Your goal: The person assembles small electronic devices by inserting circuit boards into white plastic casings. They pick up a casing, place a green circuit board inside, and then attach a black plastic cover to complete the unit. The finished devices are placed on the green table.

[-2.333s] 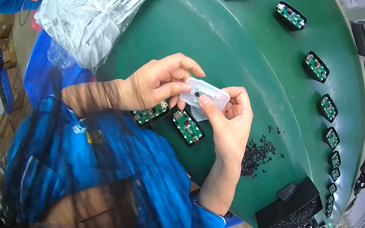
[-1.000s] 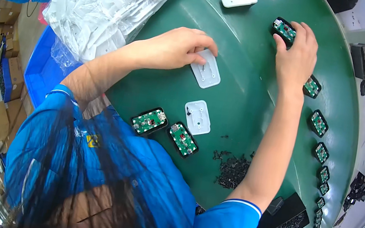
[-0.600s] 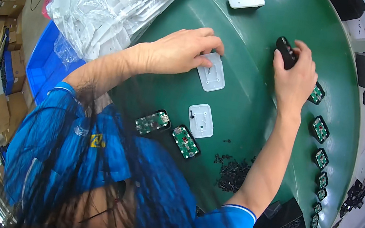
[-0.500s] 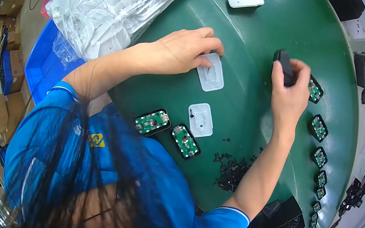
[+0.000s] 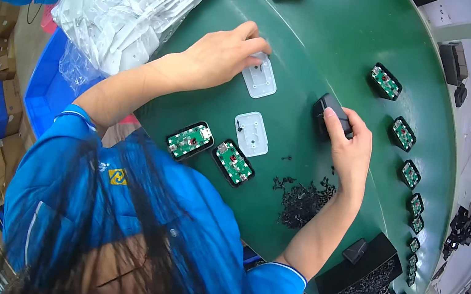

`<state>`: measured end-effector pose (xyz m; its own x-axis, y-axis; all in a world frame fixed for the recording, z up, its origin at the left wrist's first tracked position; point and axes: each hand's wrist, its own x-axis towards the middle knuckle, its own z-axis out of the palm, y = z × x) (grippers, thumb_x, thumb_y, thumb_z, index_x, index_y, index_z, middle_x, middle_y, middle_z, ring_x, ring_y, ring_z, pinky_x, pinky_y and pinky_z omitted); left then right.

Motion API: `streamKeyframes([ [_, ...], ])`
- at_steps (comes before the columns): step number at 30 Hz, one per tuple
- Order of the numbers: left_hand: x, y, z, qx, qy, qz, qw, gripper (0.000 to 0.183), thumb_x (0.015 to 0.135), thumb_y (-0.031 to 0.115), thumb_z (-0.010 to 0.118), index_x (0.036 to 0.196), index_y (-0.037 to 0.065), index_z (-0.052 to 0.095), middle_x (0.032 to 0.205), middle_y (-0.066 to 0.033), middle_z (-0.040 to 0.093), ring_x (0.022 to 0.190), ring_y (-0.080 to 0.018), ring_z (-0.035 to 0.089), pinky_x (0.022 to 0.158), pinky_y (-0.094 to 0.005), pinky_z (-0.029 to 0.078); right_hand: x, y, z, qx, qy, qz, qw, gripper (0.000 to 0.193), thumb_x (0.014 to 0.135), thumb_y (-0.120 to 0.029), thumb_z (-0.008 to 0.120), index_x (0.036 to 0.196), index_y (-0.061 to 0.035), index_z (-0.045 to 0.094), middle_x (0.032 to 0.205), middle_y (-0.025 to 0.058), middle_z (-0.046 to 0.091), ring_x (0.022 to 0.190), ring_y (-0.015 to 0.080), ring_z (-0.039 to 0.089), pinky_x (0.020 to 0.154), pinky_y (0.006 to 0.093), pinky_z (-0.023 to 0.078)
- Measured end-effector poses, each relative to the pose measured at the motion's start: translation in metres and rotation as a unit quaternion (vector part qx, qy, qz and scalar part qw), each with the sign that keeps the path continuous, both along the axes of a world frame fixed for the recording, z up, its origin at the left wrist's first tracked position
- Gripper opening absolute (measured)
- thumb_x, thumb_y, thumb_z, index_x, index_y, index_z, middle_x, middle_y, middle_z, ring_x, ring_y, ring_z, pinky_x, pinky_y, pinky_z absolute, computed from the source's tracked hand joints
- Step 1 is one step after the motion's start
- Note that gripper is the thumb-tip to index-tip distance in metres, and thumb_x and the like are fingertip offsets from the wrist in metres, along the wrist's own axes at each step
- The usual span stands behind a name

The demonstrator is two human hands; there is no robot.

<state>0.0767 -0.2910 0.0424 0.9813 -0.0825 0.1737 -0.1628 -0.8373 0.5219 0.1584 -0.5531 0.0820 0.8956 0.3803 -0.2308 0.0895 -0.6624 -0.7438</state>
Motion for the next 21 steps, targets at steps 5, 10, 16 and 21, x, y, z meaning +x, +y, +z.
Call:
streamKeyframes([
  [5, -0.017, 0.005, 0.01, 0.049, -0.072, 0.008, 0.996, 0.033, 0.083, 0.021, 0.065, 0.114, 0.016, 0.056, 0.095, -0.0107, 0.048, 0.08, -0.0263, 0.058, 0.065, -0.0375, 0.05, 0.003, -0.007, -0.01, 0.037, 0.029, -0.017, 0.999, 0.03, 0.085, -0.027, 0.065, 0.101, -0.0023, 0.064, 0.079, 0.0026, 0.06, 0.069, 0.0085, 0.05, 0.061, 0.0243, 0.041],
  [10, -0.031, 0.006, 0.001, 0.085, -0.072, -0.015, 0.994, 0.046, 0.078, 0.026, 0.069, 0.121, 0.023, 0.055, 0.09, -0.0086, 0.047, 0.079, -0.0224, 0.057, 0.06, -0.0339, 0.049, -0.004, -0.009, -0.011, 0.016, -0.044, -0.011, 0.999, 0.028, 0.088, -0.025, 0.061, 0.106, -0.0034, 0.061, 0.096, 0.0052, 0.06, 0.082, 0.0126, 0.057, 0.07, 0.0263, 0.045],
  [16, -0.032, 0.014, 0.001, 0.026, -0.09, 0.001, 0.996, 0.038, 0.08, 0.022, 0.067, 0.117, 0.02, 0.058, 0.092, -0.0068, 0.049, 0.079, -0.0224, 0.057, 0.062, -0.0339, 0.05, -0.037, 0.008, 0.0, -0.059, -0.376, -0.024, 0.925, 0.02, 0.082, -0.017, 0.068, 0.098, -0.0057, 0.065, 0.098, 0.0098, 0.06, 0.091, 0.0256, 0.056, 0.081, 0.036, 0.044],
  [21, -0.026, 0.013, -0.007, 0.035, -0.115, 0.009, 0.993, 0.033, 0.08, 0.02, 0.067, 0.111, 0.013, 0.06, 0.096, -0.0069, 0.051, 0.085, -0.0239, 0.056, 0.068, -0.0348, 0.05, -0.07, 0.059, -0.009, 0.021, -0.37, 0.143, 0.918, 0.02, 0.077, -0.008, 0.069, 0.096, -0.0061, 0.065, 0.09, 0.0086, 0.058, 0.084, 0.0263, 0.055, 0.072, 0.0357, 0.045],
])
